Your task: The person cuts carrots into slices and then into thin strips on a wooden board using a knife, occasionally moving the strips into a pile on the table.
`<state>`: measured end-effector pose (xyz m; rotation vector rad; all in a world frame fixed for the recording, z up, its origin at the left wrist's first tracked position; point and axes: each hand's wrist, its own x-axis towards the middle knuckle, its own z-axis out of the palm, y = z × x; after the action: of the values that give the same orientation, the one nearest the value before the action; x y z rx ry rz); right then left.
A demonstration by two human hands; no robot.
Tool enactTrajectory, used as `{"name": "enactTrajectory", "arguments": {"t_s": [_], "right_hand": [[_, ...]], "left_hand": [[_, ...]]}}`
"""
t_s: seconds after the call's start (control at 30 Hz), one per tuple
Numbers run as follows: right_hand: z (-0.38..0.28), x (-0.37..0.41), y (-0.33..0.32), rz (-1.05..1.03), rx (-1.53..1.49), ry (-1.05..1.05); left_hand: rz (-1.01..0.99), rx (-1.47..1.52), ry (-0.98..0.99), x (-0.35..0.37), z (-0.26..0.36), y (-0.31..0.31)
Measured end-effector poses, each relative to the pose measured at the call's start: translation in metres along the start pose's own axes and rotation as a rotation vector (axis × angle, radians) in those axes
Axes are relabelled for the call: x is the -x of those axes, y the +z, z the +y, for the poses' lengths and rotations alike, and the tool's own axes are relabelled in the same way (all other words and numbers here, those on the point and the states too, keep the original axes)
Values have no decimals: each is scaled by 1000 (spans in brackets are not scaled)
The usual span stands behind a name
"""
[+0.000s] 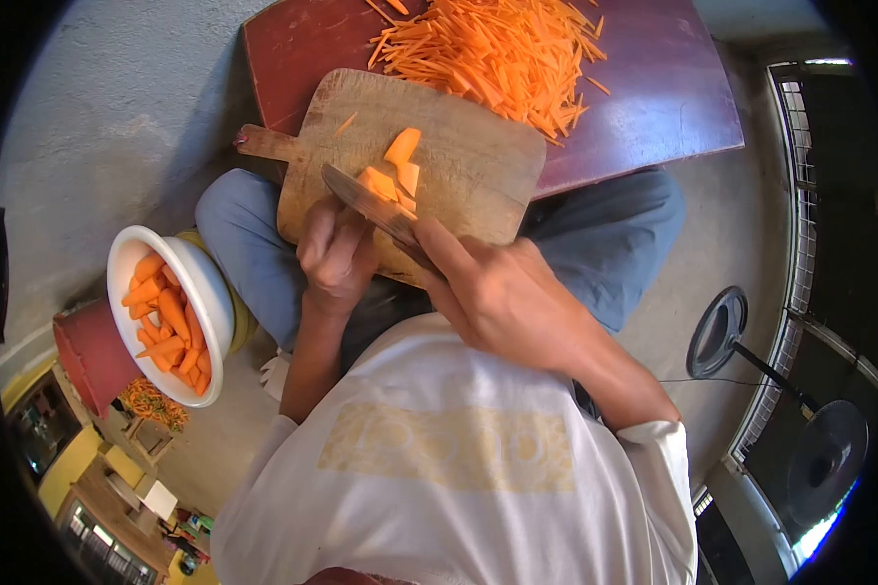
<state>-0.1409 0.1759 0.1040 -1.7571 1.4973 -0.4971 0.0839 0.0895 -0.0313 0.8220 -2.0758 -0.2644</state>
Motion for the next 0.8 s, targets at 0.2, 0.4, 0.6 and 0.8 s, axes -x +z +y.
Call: {"name": "enactTrajectory", "arguments": {"t_s": [0.2, 0.4, 0.6, 0.8], "right_hand": [[22, -35, 26, 26, 1, 4], [37, -36, 25, 124, -39, -98], [17, -8, 10, 150, -76, -145], [0, 12, -3, 50, -2, -20]], "left_hand": [[14, -15, 9, 3, 0, -1], [1, -35, -8, -3, 6, -3], [12, -47, 47, -3, 1, -4], [26, 9, 65, -4, -3, -2]]}}
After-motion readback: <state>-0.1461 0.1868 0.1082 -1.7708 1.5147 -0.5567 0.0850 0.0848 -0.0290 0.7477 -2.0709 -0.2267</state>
